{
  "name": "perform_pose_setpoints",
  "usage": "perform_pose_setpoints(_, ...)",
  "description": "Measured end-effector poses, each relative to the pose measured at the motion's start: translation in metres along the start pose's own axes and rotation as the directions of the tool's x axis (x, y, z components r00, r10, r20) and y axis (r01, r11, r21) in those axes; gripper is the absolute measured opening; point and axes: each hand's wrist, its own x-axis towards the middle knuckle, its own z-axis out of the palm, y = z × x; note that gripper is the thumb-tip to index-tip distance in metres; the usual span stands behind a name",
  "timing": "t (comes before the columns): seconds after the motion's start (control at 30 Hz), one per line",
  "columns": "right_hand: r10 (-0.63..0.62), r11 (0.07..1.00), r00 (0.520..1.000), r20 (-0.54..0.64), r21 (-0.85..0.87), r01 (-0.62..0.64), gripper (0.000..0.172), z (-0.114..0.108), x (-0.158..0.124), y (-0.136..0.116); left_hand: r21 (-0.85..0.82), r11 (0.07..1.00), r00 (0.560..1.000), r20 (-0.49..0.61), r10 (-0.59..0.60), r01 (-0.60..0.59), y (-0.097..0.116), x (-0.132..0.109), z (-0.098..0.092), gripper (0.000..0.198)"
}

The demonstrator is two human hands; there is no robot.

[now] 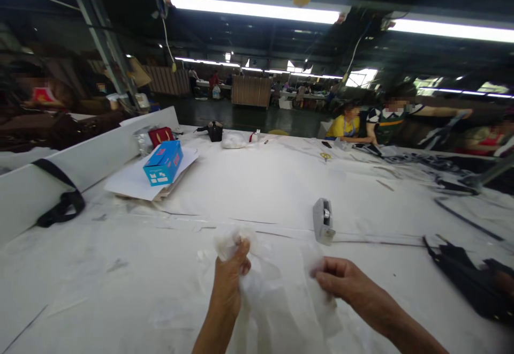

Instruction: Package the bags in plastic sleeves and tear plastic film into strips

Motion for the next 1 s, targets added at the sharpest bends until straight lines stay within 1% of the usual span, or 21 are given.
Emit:
perform_pose_setpoints(0.07, -0.036, 0.999, 0.998, -0.044, -0.019, 0.035, 0.033, 0.011, -0.003, -0.007, -0.009, 1.0, 1.0, 0.0, 0.002, -0.002, 0.0, -0.001, 0.002, 0.043)
perform_pose_setpoints(0.2, -0.058, 0.997, 0.998, -0.01, -0.054, 0.058, 0.034, 0.053, -0.003, -0.021, -0.036, 0.999, 0.999, 0.049, -0.023, 0.025, -0.004, -0.011, 0.011, 0.042)
perform_pose_setpoints(0.3, -0.083, 0.995, 0.996, -0.026, -0.054, 0.081, 0.036, 0.08, 0.006, -0.021, -0.04, 0.992, 0.99, 0.076, -0.116, 0.119, -0.004, -0.023, 0.016, 0.045)
perform_pose_setpoints(0.37, -0.087, 0.995, 0.994, -0.061, -0.05, 0.084, 0.036, 0.089, 0.013, -0.016, -0.044, 0.979, 0.977, 0.086, -0.194, 0.198, -0.002, -0.03, 0.018, 0.047)
perform_pose_setpoints(0.43, -0.075, 0.996, 0.993, -0.093, -0.058, 0.07, 0.036, 0.091, 0.019, -0.011, -0.041, 0.969, 0.968, 0.083, -0.239, 0.243, 0.002, -0.036, 0.02, 0.048)
perform_pose_setpoints(0.5, -0.062, 0.996, 0.991, -0.115, -0.067, 0.055, 0.035, 0.091, 0.022, -0.008, -0.043, 0.966, 0.965, 0.063, -0.254, 0.257, 0.005, -0.038, 0.021, 0.049)
perform_pose_setpoints(0.6, -0.055, 0.995, 0.988, -0.144, -0.085, 0.043, 0.035, 0.089, 0.024, -0.008, -0.018, 0.971, 0.971, 0.009, -0.237, 0.237, 0.007, -0.038, 0.022, 0.051)
perform_pose_setpoints(0.67, -0.059, 0.994, 0.986, -0.156, -0.097, 0.044, 0.035, 0.088, 0.024, -0.009, 0.014, 0.976, 0.976, -0.003, -0.217, 0.217, 0.006, -0.038, 0.021, 0.054)
perform_pose_setpoints(0.73, -0.063, 0.994, 0.984, -0.165, -0.101, 0.047, 0.036, 0.087, 0.025, -0.01, 0.04, 0.977, 0.977, 0.009, -0.212, 0.211, 0.005, -0.038, 0.02, 0.056)
perform_pose_setpoints(0.83, -0.062, 0.995, 0.983, -0.173, -0.09, 0.046, 0.038, 0.085, 0.027, -0.009, 0.078, 0.972, 0.972, 0.059, -0.228, 0.224, 0.003, -0.039, 0.017, 0.056)
perform_pose_setpoints(1.0, -0.052, 0.996, 0.981, -0.185, -0.078, 0.038, 0.038, 0.083, 0.028, -0.006, 0.15, 0.964, 0.965, 0.107, -0.238, 0.221, -0.001, -0.039, 0.014, 0.05)
